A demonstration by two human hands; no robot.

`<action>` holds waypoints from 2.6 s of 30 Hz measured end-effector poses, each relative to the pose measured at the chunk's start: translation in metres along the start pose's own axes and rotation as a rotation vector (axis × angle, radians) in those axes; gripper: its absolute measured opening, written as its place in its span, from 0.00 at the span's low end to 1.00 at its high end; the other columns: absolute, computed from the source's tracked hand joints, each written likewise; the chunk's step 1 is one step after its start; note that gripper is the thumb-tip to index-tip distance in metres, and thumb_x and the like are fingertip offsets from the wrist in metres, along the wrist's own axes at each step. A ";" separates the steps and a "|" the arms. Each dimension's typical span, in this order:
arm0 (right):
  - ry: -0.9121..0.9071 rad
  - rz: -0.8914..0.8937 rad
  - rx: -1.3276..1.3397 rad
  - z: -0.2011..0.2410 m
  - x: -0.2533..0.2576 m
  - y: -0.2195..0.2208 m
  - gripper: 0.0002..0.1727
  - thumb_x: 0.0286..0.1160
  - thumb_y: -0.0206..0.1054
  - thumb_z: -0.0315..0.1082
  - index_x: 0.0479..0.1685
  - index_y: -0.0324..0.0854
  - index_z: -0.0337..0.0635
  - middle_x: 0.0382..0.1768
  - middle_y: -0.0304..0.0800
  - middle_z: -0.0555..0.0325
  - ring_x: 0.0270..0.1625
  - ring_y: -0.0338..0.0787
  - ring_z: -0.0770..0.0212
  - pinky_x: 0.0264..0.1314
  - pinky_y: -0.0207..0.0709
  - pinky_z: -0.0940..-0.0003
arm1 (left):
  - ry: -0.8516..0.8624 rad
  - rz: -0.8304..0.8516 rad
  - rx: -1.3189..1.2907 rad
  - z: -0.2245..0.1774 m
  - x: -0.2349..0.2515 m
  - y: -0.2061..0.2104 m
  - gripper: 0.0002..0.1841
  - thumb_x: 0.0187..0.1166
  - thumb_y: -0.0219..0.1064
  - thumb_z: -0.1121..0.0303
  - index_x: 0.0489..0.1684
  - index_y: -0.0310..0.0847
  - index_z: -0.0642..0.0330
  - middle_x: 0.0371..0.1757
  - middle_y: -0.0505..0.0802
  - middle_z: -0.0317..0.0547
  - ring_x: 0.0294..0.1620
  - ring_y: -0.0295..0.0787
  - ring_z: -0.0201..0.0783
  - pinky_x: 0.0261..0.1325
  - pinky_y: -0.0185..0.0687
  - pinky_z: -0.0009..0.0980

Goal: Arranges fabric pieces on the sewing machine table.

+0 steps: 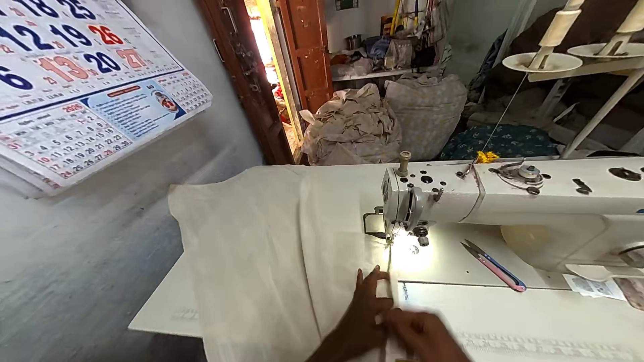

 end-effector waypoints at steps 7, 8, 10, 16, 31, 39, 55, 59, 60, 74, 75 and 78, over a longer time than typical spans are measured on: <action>-0.103 -0.594 -0.501 -0.043 0.104 -0.060 0.08 0.72 0.70 0.29 0.41 0.91 0.34 0.37 0.90 0.41 0.39 0.92 0.43 0.43 0.85 0.43 | -0.334 0.074 0.389 -0.034 0.045 0.011 0.25 0.89 0.49 0.56 0.38 0.90 0.65 0.51 0.94 0.56 0.62 0.90 0.53 0.78 0.70 0.57; -0.152 -0.607 -0.481 -0.042 0.094 -0.055 0.05 0.71 0.70 0.26 0.35 0.90 0.32 0.35 0.88 0.41 0.38 0.91 0.43 0.41 0.86 0.45 | -0.333 -0.024 0.420 -0.027 0.057 -0.003 0.25 0.89 0.49 0.55 0.36 0.89 0.65 0.40 0.95 0.55 0.51 0.94 0.52 0.63 0.81 0.53; -0.188 -0.535 -0.410 -0.055 0.074 -0.047 0.08 0.70 0.70 0.29 0.28 0.89 0.35 0.29 0.84 0.48 0.33 0.88 0.51 0.38 0.85 0.52 | -0.321 -0.113 0.496 0.003 0.071 -0.016 0.24 0.89 0.54 0.50 0.54 0.88 0.62 0.52 0.94 0.53 0.56 0.91 0.52 0.61 0.79 0.52; 0.055 -0.753 -0.499 -0.107 -0.045 -0.187 0.15 0.80 0.65 0.26 0.60 0.86 0.27 0.62 0.86 0.28 0.65 0.86 0.31 0.67 0.78 0.34 | -0.093 -0.165 0.724 0.034 0.060 -0.014 0.26 0.85 0.56 0.41 0.66 0.88 0.47 0.65 0.91 0.41 0.55 0.88 0.49 0.50 0.78 0.47; 0.115 -0.998 -0.623 -0.123 -0.086 -0.217 0.27 0.75 0.54 0.18 0.77 0.72 0.22 0.83 0.66 0.24 0.88 0.59 0.22 0.87 0.55 0.31 | -0.051 -0.117 0.727 0.029 0.057 -0.016 0.29 0.85 0.53 0.40 0.72 0.84 0.46 0.69 0.89 0.36 0.57 0.86 0.45 0.50 0.75 0.45; -0.064 -0.605 -0.421 -0.066 0.051 -0.053 0.17 0.81 0.65 0.37 0.57 0.91 0.34 0.49 0.91 0.43 0.43 0.93 0.49 0.48 0.89 0.52 | -0.362 0.328 0.465 -0.014 0.016 0.022 0.34 0.76 0.64 0.44 0.72 0.81 0.62 0.92 0.63 0.61 0.93 0.51 0.65 0.88 0.50 0.65; -0.036 -0.692 -0.506 -0.037 0.087 -0.042 0.09 0.74 0.70 0.29 0.42 0.94 0.34 0.36 0.86 0.44 0.33 0.89 0.50 0.36 0.85 0.56 | -0.368 0.290 0.223 -0.064 -0.042 0.046 0.15 0.84 0.60 0.71 0.50 0.92 0.70 0.90 0.64 0.66 0.94 0.50 0.63 0.92 0.38 0.64; -0.035 -0.645 -0.478 -0.043 0.084 -0.041 0.09 0.74 0.70 0.30 0.44 0.95 0.37 0.36 0.85 0.46 0.34 0.88 0.52 0.38 0.85 0.57 | -0.427 0.256 0.156 -0.064 -0.046 0.043 0.14 0.82 0.60 0.74 0.50 0.92 0.72 0.91 0.63 0.65 0.93 0.53 0.62 0.92 0.47 0.58; -0.023 -0.633 -0.463 -0.046 0.081 -0.039 0.10 0.74 0.69 0.30 0.46 0.95 0.37 0.36 0.85 0.48 0.34 0.88 0.53 0.38 0.85 0.58 | -0.431 0.242 0.177 -0.061 -0.047 0.042 0.14 0.81 0.60 0.74 0.49 0.92 0.71 0.90 0.65 0.64 0.93 0.52 0.62 0.91 0.43 0.62; -0.033 -0.646 -0.466 -0.043 0.077 -0.036 0.09 0.73 0.69 0.29 0.42 0.94 0.35 0.35 0.85 0.47 0.33 0.88 0.52 0.37 0.85 0.56 | -0.462 0.186 0.138 -0.065 -0.049 0.031 0.13 0.82 0.59 0.77 0.49 0.91 0.72 0.89 0.68 0.63 0.91 0.60 0.61 0.91 0.54 0.52; -0.024 -0.637 -0.455 -0.047 0.073 -0.033 0.10 0.73 0.69 0.29 0.42 0.94 0.36 0.35 0.85 0.48 0.33 0.88 0.53 0.36 0.86 0.57 | -0.442 0.177 0.128 -0.063 -0.048 0.031 0.13 0.81 0.59 0.76 0.48 0.92 0.72 0.89 0.68 0.63 0.91 0.59 0.60 0.92 0.51 0.52; -0.018 -0.645 -0.450 -0.047 0.069 -0.032 0.10 0.72 0.69 0.29 0.42 0.94 0.35 0.34 0.84 0.48 0.32 0.87 0.54 0.35 0.85 0.58 | -0.425 0.185 0.135 -0.058 -0.047 0.029 0.14 0.83 0.58 0.74 0.49 0.91 0.71 0.90 0.66 0.61 0.92 0.59 0.59 0.91 0.57 0.50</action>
Point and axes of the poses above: each hand's wrist, its own x-axis towards the middle knuckle, its own y-axis out of the palm, z = x × y, the point moved 10 cm from there along x, towards the middle knuckle
